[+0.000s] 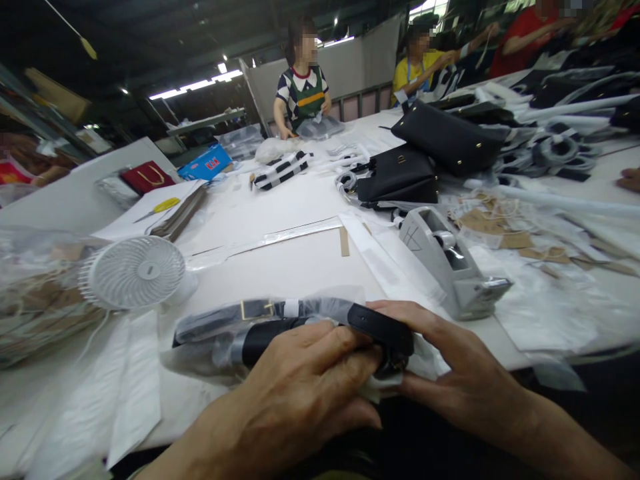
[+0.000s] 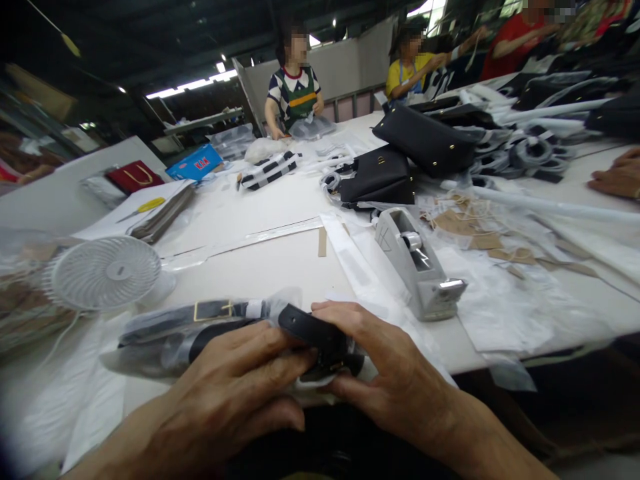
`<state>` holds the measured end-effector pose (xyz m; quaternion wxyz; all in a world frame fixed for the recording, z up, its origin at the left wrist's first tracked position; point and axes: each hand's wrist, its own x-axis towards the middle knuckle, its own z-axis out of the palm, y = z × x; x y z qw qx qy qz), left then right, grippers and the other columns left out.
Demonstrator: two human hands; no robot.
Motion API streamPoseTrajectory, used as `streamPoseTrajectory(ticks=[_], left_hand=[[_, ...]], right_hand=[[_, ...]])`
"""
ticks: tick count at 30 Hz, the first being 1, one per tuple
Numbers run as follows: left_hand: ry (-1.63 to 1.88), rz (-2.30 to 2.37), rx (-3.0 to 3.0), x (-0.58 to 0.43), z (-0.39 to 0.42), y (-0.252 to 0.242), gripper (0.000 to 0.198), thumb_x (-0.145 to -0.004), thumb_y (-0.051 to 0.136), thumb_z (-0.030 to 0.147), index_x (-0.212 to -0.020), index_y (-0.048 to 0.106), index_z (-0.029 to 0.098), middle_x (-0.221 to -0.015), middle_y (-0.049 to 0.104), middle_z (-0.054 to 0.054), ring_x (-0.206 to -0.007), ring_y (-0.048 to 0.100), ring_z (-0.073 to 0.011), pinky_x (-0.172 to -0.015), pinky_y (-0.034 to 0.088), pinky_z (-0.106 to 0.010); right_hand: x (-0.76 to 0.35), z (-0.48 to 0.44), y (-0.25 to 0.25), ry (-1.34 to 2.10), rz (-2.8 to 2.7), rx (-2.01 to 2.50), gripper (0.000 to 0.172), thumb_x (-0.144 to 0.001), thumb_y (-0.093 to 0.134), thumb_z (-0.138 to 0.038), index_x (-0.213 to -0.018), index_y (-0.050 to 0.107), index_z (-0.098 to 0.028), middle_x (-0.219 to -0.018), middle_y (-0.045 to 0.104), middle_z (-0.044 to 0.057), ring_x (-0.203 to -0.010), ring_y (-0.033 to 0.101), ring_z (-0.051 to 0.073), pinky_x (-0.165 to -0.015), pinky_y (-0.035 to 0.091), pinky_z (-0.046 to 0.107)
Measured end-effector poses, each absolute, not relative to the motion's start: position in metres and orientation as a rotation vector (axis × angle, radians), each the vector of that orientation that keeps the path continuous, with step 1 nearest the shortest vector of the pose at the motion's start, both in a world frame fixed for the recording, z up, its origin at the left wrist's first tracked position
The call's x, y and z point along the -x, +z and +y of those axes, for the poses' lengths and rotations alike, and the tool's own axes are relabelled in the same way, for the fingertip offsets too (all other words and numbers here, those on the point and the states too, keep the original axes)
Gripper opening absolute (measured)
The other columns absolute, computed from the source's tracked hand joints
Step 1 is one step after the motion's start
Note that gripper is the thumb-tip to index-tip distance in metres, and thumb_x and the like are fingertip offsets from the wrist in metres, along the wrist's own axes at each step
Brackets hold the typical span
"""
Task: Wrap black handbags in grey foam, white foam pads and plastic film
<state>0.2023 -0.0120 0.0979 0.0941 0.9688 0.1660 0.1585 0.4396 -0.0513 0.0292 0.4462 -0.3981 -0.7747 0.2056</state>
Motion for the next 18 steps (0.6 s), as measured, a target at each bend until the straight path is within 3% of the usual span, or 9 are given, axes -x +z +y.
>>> streamPoseTrajectory(ticks=[5, 8, 13, 18], left_hand=[[0.196, 0.428, -2.986, -0.215, -0.002, 0.105, 0.036, -0.093, 0.056, 0.051, -0.1, 0.061, 0.016, -0.104, 0.069, -0.007, -0.093, 0.066, -0.0213, -0.081, 0.055, -0.034], [0.177, 0.474, -3.002, -0.221, -0.001, 0.11, 0.035, -0.089, 0.063, 0.05, -0.095, 0.062, 0.016, -0.1, 0.069, -0.006, -0.09, 0.067, -0.0221, -0.077, 0.056, -0.033], [0.38, 0.449, -2.956, -0.209, -0.004, 0.107, 0.037, -0.095, 0.059, 0.038, -0.122, 0.055, 0.013, -0.115, 0.067, -0.009, -0.102, 0.065, -0.0198, -0.088, 0.056, -0.03], [0.56, 0.452, -2.992, -0.199, -0.006, 0.092, 0.037, -0.098, 0.055, 0.035, -0.127, 0.053, 0.013, -0.115, 0.067, -0.012, -0.1, 0.066, -0.0208, -0.086, 0.057, -0.032]], right_hand=[[-0.439, -0.049, 0.03, 0.514, -1.934, 0.983, 0.066, -0.078, 0.072, -0.015, -0.138, 0.046, -0.029, -0.134, 0.063, 0.006, -0.123, 0.061, 0.023, -0.107, 0.049, 0.035], [-0.439, -0.049, 0.031, 0.506, -1.938, 0.988, 0.064, -0.079, 0.069, -0.012, -0.138, 0.047, -0.028, -0.134, 0.063, 0.007, -0.123, 0.061, 0.024, -0.107, 0.049, 0.036], [-0.439, -0.05, 0.03, 0.504, -1.922, 0.979, 0.067, -0.079, 0.072, -0.015, -0.139, 0.046, -0.028, -0.133, 0.063, 0.007, -0.123, 0.06, 0.024, -0.107, 0.049, 0.036], [-0.439, -0.049, 0.028, 0.517, -1.943, 0.975, 0.068, -0.08, 0.074, -0.018, -0.14, 0.043, -0.028, -0.135, 0.062, 0.007, -0.125, 0.059, 0.022, -0.109, 0.047, 0.034]])
